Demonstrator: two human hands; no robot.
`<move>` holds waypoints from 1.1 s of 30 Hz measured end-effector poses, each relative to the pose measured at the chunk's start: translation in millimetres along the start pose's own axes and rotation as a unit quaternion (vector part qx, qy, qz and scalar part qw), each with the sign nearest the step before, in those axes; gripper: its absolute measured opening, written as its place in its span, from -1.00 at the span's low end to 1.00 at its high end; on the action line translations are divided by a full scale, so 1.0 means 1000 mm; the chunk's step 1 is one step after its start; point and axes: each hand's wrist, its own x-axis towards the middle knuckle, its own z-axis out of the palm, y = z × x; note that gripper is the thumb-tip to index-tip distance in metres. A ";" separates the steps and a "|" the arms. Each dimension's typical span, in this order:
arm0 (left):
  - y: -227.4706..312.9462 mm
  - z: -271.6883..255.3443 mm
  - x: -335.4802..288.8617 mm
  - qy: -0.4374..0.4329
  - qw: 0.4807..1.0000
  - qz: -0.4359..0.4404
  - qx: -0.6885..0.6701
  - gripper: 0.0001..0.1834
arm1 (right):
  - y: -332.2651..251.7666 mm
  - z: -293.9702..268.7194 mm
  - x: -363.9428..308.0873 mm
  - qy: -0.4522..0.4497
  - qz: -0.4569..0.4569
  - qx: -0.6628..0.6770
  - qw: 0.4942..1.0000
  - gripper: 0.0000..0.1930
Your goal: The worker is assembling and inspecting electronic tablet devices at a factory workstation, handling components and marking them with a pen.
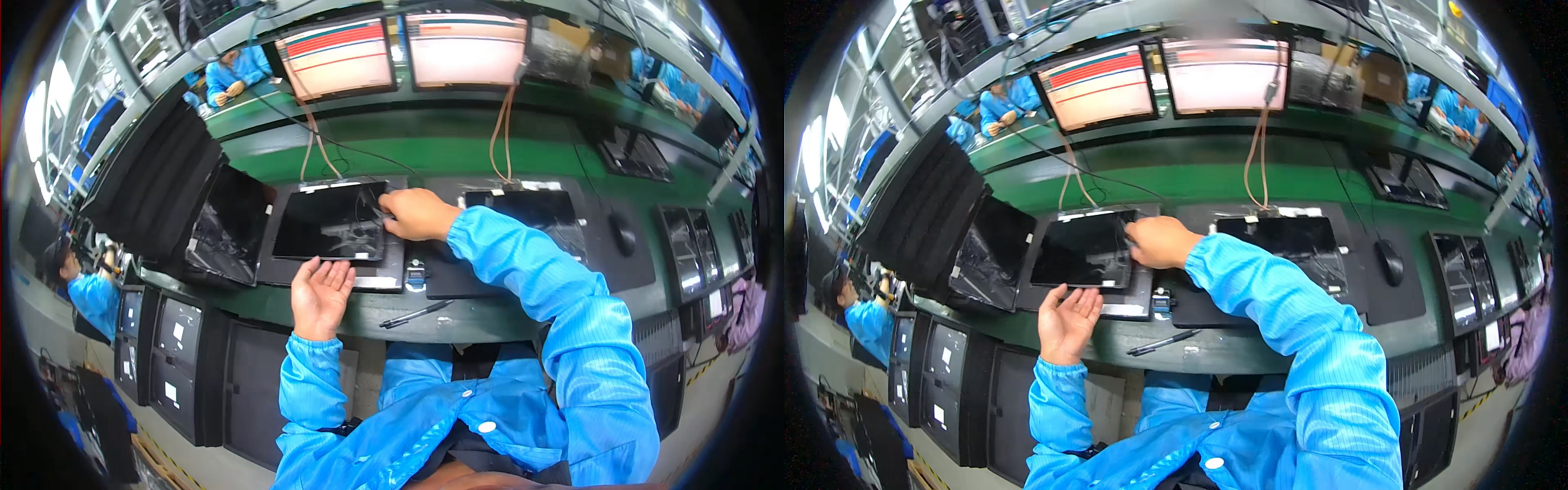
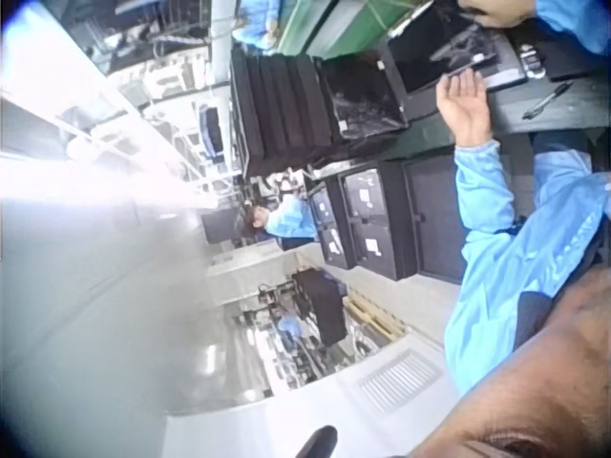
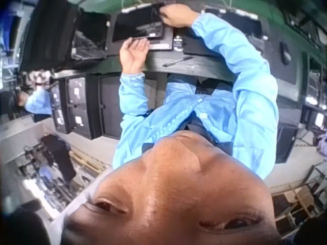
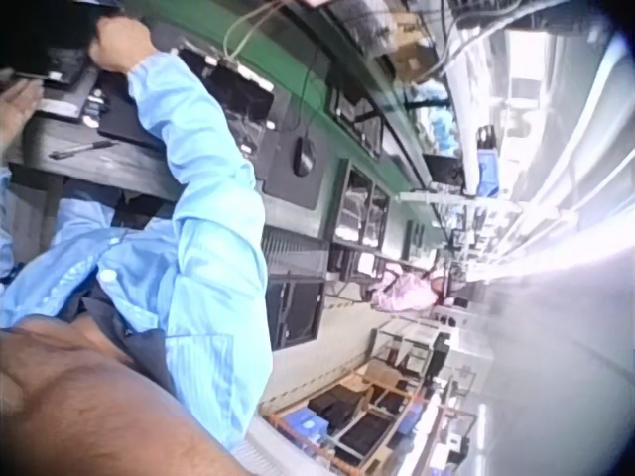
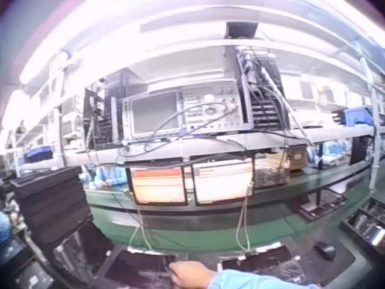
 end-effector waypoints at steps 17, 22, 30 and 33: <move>-0.146 0.006 -0.085 -0.266 0.870 0.169 0.380 -0.86 | -0.055 -0.118 -0.252 0.255 0.142 0.263 0.920 -0.38; -0.238 0.073 -0.134 -0.583 0.616 -0.059 0.527 -0.58 | -0.049 -0.157 -0.467 0.309 0.493 0.246 0.775 -0.65; -0.274 0.064 -0.106 -0.562 0.570 0.130 0.586 -0.72 | -0.081 -0.090 -0.814 0.289 0.716 -0.053 0.633 -0.37; -0.276 0.066 -0.091 -0.539 0.558 0.220 0.591 -0.79 | -0.079 -0.064 -0.839 0.284 0.744 0.032 0.604 -0.45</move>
